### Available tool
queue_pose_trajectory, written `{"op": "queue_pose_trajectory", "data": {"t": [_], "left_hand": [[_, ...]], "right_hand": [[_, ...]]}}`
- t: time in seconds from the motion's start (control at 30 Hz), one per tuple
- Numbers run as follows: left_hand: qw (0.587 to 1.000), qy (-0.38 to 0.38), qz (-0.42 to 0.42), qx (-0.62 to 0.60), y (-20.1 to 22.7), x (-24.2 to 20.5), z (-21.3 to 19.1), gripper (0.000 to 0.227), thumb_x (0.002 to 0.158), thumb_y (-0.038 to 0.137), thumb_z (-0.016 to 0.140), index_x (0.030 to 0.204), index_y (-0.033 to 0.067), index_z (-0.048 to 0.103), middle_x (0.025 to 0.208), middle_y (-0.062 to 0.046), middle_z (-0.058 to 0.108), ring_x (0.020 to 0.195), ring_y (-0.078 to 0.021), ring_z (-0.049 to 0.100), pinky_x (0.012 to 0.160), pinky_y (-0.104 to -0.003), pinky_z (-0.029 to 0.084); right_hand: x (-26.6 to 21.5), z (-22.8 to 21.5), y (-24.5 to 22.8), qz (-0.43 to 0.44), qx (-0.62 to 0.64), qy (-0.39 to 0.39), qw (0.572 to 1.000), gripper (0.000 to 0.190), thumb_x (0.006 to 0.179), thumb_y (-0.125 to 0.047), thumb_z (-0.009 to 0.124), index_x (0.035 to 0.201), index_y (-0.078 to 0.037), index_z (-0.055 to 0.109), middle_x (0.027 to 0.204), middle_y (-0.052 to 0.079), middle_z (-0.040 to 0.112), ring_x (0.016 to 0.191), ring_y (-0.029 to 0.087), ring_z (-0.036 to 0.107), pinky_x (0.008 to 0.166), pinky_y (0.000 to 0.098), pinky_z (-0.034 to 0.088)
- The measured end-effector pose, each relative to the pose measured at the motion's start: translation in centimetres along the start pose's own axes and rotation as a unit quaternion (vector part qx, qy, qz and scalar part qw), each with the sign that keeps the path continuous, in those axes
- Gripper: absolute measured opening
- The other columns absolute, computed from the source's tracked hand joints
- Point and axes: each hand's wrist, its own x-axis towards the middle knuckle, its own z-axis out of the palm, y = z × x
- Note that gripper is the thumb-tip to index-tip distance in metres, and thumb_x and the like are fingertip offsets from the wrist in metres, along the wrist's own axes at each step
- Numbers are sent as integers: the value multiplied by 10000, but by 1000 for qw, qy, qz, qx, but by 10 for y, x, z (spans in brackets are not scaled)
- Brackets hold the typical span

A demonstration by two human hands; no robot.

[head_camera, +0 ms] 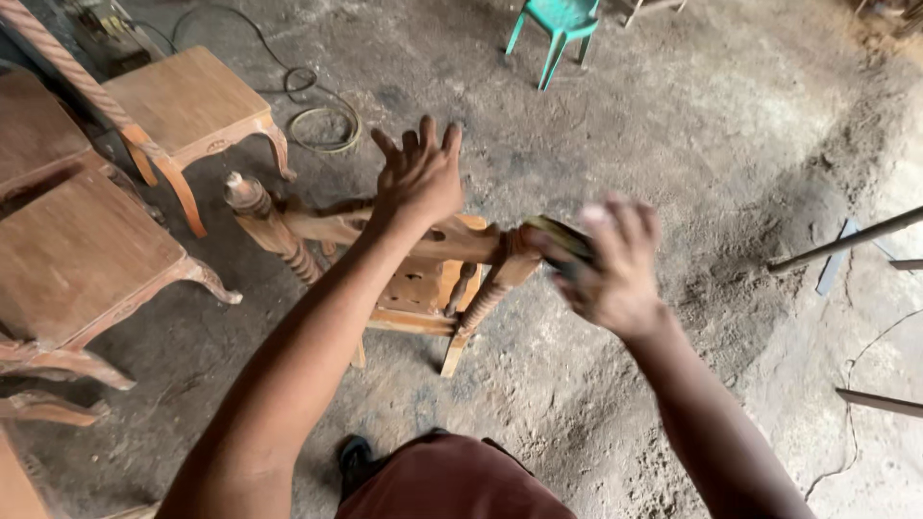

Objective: The person sands a wooden chair by hand using pieces of sandpaper. They sand the decorative backrest, the legs, and the seat frame, switching between different sandpaper fragments and turning the chair to reach different sections.

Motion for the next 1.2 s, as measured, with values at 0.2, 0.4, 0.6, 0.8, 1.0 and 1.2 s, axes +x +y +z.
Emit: {"op": "queue_pose_trajectory", "data": {"t": [0.2,0.4,0.6,0.8,1.0,1.2], "left_hand": [[990,125,58,13,-7,6,17,734,817,79,554,1487,13,263,1564,-346,277,1334,-514,437,1104,-820,14],[999,3,-8,-49,-5,-6,-2,585,987,156,517,1520,-6,338,1430,-285,490,1308,-439,540,1208,-724,130],[999,6,5,-51,-13,9,19,672,982,231,550,1551,13,265,1473,-314,442,1352,-447,490,1212,-694,107],[988,150,43,-17,-6,17,26,851,789,163,608,1551,32,252,1531,-384,353,1376,-595,400,1142,-793,41],[992,-99,-47,-57,7,-12,-26,678,1011,275,516,1593,59,242,1595,-292,320,1492,-446,345,1295,-600,50],[995,-53,-19,-76,1,7,6,697,988,252,484,1563,50,145,1618,-273,102,1501,-408,163,1193,-650,-35]], "right_hand": [[25,-6,-4,3,-19,-54,998,234,1170,-438,546,1299,-306,690,1754,89,140,1618,370,46,1285,565,-93],[77,-9,-54,23,-170,-78,982,327,1178,-313,525,1342,-138,747,1755,95,135,1607,371,-31,1291,626,-172],[80,-28,-68,33,-115,-317,941,512,913,-189,574,1420,-251,585,1619,41,298,1468,419,208,1068,771,134],[77,-39,-25,542,113,-130,823,518,1056,-221,525,1566,-192,441,1598,182,385,1477,352,348,1202,564,383],[24,25,-100,653,508,137,545,759,981,-496,506,1546,-10,362,1576,177,442,1498,309,362,1223,558,219],[22,26,-75,624,483,155,595,726,961,-509,541,1500,-29,460,1572,169,504,1522,342,386,1260,546,148]]}}
